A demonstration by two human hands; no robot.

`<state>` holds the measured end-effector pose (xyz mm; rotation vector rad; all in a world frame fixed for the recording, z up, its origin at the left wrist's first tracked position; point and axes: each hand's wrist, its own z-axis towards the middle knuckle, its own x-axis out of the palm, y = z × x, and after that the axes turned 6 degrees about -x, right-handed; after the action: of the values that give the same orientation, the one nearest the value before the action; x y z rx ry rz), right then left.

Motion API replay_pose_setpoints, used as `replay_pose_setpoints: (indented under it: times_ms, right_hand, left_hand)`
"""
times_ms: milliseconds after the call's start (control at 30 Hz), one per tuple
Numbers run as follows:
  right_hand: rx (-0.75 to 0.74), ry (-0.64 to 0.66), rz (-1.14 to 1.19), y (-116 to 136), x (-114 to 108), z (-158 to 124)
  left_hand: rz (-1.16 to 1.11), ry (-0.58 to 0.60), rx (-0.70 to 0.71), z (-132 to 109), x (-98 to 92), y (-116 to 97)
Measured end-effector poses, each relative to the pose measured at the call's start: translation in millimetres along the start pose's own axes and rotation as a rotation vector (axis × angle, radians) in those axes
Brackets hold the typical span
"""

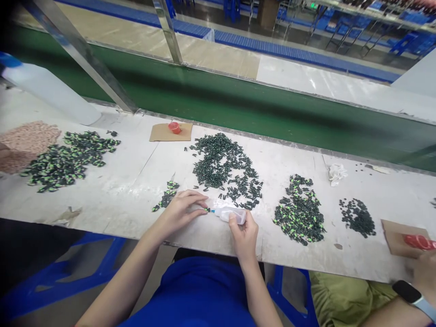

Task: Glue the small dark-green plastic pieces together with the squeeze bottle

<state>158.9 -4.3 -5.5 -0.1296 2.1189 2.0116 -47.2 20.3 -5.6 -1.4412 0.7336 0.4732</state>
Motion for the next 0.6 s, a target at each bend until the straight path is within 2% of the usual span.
replay_pose_setpoints:
  times_ms: [600]
  right_hand:
    - [-0.03,0.016,-0.019,-2.0,-0.2,0.9]
  left_hand:
    - [0.002,0.009,0.014,1.5,-0.6,1.8]
